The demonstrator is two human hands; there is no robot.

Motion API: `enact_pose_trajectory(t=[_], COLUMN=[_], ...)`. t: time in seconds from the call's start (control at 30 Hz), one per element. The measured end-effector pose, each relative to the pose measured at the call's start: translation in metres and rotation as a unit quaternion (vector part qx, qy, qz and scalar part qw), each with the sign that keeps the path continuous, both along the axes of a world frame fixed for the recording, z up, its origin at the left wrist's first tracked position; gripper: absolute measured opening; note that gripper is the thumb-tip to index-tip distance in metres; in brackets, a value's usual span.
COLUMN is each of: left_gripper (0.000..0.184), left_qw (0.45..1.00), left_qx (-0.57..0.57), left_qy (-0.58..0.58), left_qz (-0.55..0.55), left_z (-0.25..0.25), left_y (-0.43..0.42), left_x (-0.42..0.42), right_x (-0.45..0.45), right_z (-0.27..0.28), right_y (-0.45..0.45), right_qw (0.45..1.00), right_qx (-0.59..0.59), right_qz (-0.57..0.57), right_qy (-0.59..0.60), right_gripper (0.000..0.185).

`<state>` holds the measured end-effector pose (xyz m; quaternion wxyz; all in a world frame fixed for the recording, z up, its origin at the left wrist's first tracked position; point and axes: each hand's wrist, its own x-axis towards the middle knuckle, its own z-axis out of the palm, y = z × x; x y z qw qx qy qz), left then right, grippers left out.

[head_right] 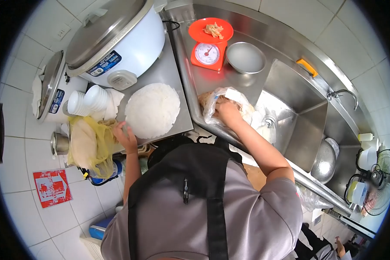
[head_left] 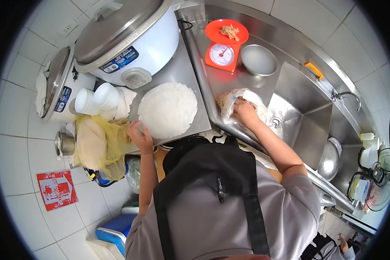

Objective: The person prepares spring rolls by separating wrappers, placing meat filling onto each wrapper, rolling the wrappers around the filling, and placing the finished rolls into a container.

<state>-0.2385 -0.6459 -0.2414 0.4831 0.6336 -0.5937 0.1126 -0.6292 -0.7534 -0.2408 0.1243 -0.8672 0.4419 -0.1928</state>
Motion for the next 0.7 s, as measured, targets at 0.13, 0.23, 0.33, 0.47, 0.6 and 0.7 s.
enact_pose_trajectory(t=[0.13,0.23,0.33,0.47,0.6,0.7], left_gripper=[0.020,0.020,0.018,0.017,0.016,0.017], left_qw=[1.000,1.000,1.000,1.000,1.000,1.000], left_qx=[-0.015,-0.017,-0.019,-0.020,-0.024,-0.015], left_qy=[-0.003,-0.010,-0.002,0.007,0.001,0.003], left_qz=[0.010,0.017,0.006,0.007,-0.003,-0.002], left_z=[0.001,0.000,0.000,0.002,0.000,0.002], left_y=[0.003,0.002,0.001,0.002,0.001,0.001], left_x=[-0.003,-0.002,-0.001,-0.001,-0.001,-0.003], right_x=[0.007,0.007,-0.006,-0.031,-0.038,-0.016], right_z=[0.003,0.011,0.029,0.075,0.140,0.159], right_y=[0.000,-0.001,-0.004,-0.007,-0.060,-0.148], right_qw=[0.989,0.986,0.976,0.935,0.917,0.942], right_qx=[0.087,0.131,0.199,0.325,0.303,0.164], right_qz=[-0.062,-0.085,-0.083,-0.069,-0.021,-0.056], right_qy=[0.098,0.057,-0.033,-0.124,-0.259,-0.286], right_gripper=[0.015,0.015,0.018,0.010,0.007,0.009])
